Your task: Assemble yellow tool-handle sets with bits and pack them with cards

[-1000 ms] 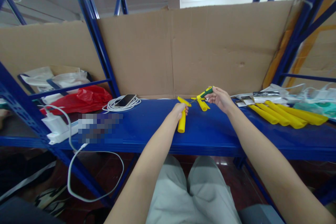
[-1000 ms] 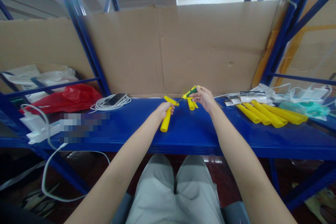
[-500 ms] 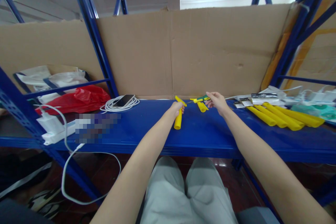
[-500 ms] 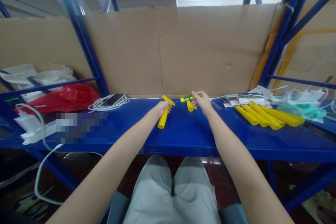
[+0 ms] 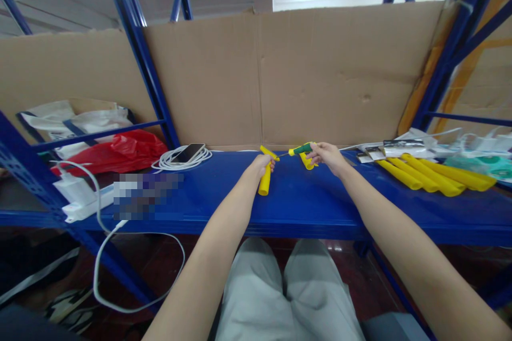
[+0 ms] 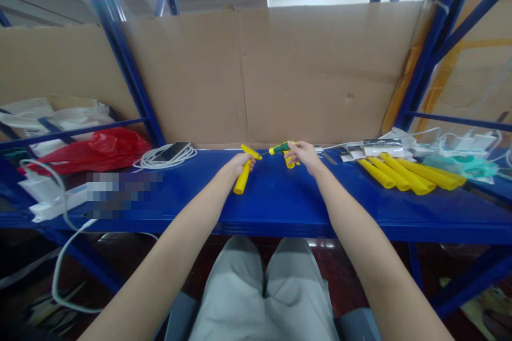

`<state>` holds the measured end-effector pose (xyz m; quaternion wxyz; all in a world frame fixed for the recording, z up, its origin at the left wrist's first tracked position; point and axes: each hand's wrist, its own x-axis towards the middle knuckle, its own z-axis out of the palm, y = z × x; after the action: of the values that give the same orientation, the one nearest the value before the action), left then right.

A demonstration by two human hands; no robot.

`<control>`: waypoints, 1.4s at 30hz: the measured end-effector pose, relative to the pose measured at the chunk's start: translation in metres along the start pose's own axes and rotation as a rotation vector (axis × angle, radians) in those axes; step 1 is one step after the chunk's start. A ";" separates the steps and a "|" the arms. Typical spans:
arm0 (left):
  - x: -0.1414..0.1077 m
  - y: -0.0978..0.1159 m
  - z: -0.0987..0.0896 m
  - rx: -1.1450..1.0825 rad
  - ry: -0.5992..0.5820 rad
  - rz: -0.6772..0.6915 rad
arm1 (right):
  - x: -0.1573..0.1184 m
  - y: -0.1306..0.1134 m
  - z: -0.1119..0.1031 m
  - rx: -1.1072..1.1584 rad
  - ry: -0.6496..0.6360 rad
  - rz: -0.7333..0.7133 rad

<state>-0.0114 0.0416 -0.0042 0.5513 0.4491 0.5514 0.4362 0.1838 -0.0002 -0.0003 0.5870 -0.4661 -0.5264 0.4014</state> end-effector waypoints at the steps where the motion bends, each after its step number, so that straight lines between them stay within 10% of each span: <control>1: -0.001 0.000 0.000 -0.002 -0.001 0.000 | 0.000 0.000 0.000 -0.033 0.027 0.004; 28: -0.005 -0.004 0.009 0.046 0.046 0.032 | 0.002 0.000 0.001 -0.061 0.126 -0.046; 42: -0.006 -0.005 0.009 0.045 0.036 0.010 | -0.007 -0.013 -0.001 0.193 -0.076 0.030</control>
<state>-0.0024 0.0348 -0.0075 0.5287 0.4565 0.5687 0.4344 0.1837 -0.0106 0.0105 0.6028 -0.3996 -0.4999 0.4765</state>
